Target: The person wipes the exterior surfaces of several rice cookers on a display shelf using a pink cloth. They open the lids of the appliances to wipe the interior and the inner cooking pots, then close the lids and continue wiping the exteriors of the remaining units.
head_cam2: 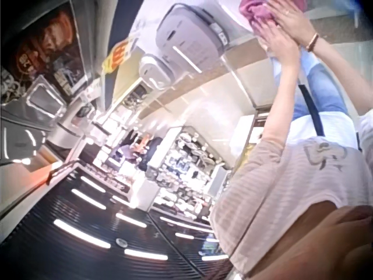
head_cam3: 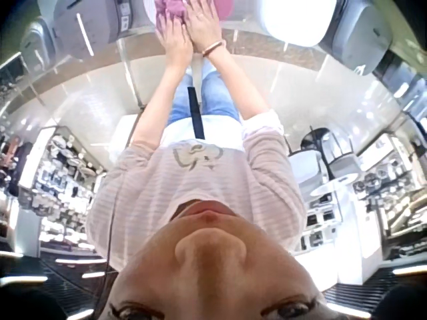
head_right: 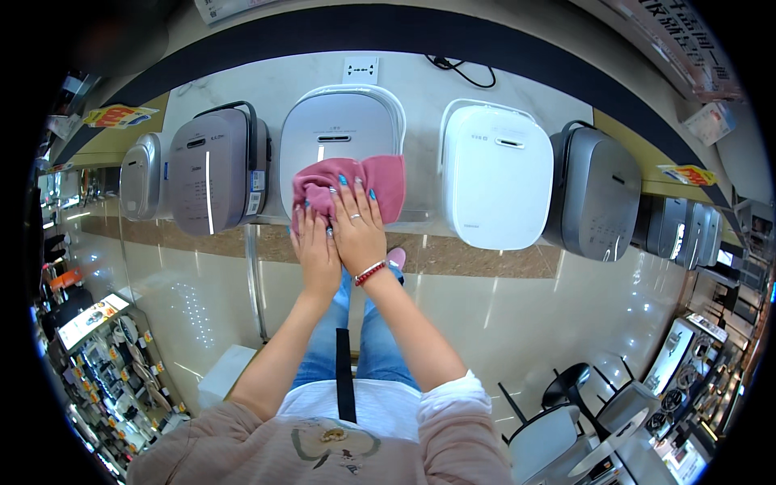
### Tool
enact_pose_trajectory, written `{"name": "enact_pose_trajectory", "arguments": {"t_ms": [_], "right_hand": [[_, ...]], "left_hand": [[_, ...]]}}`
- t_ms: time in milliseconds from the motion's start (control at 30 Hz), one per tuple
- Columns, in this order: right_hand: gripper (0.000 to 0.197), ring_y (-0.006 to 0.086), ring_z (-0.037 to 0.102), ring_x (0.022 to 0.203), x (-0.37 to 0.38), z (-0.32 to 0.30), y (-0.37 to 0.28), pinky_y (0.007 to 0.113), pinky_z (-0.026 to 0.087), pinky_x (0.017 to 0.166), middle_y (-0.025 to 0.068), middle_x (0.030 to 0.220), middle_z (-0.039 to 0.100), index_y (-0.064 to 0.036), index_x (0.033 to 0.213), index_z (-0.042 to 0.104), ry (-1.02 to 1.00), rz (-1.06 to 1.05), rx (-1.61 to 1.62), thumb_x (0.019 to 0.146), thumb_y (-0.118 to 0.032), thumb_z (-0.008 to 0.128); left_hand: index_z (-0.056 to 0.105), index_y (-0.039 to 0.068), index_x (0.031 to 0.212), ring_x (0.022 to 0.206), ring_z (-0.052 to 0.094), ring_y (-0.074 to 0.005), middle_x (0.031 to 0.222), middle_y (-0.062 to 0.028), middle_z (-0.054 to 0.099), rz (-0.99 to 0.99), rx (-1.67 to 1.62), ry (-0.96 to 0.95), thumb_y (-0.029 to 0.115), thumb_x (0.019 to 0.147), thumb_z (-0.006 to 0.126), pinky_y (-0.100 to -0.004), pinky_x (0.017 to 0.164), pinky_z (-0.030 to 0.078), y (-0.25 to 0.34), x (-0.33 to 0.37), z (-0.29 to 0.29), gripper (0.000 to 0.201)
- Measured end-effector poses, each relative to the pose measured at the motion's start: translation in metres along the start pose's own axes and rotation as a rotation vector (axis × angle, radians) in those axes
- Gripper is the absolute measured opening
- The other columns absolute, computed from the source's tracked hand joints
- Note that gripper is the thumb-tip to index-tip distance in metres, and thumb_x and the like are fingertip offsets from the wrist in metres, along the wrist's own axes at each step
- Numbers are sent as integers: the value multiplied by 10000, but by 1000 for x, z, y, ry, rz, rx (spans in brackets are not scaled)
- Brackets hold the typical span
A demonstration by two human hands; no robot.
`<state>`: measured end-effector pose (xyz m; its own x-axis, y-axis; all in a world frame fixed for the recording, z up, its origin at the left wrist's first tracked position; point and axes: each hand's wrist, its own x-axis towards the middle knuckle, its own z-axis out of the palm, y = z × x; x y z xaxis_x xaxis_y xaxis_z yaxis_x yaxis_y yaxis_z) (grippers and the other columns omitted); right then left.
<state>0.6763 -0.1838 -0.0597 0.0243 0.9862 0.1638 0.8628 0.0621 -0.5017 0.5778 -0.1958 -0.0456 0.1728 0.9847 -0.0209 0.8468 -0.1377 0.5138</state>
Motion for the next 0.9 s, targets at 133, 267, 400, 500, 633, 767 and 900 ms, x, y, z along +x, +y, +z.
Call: {"name": "enact_pose_trajectory", "arguments": {"t_ms": [133,267,400,500,633,767,900], "right_hand": [[408,313,264,1292,-12,-4,19,443,219,1041,166,1351,353,15,1226,450,139,141,198,850,-142,438],[435,374,257,1277,-13,-7,26,389,230,1044,252,1362,277,58,1287,340,206,373,621,903,-148,350],[421,242,486,1109,-6,-3,42,330,387,931,163,1241,463,45,1282,338,206,676,1175,945,-206,328],[440,185,525,1028,4,8,58,290,432,862,139,1148,522,25,1233,409,248,823,1365,962,-289,264],[521,171,548,992,34,-1,61,276,458,806,100,1119,551,-21,1212,447,202,998,1491,941,-425,260],[583,180,539,1024,58,-2,78,291,452,823,98,1155,540,-32,1237,432,174,1049,1514,921,-496,272],[563,197,536,1026,88,1,98,300,442,842,111,1157,533,-34,1212,448,153,1039,1517,920,-491,293]], "left_hand": [[466,-29,1177,1293,260,-336,1327,-185,378,229,-55,-60,103,825,430,-488,1041,142,10,16,4,378],[483,22,1188,1282,299,-290,1327,-140,397,430,-30,-125,148,823,471,-464,1026,196,23,48,4,385],[504,71,1184,1271,314,-256,1318,-88,418,657,38,-177,161,821,500,-462,1006,238,38,87,9,374],[535,84,1136,1276,306,-239,1262,-67,462,731,91,-184,164,809,510,-502,1016,219,46,106,25,337],[567,72,1044,1262,324,-230,1183,-62,514,812,191,-163,162,782,522,-523,1025,199,47,126,35,280],[587,56,985,1234,358,-229,1144,-78,535,859,238,-129,156,768,523,-506,1026,211,54,148,39,248],[578,30,998,1210,383,-241,1134,-102,534,830,180,-111,141,768,513,-455,1026,243,52,171,40,263]]}}
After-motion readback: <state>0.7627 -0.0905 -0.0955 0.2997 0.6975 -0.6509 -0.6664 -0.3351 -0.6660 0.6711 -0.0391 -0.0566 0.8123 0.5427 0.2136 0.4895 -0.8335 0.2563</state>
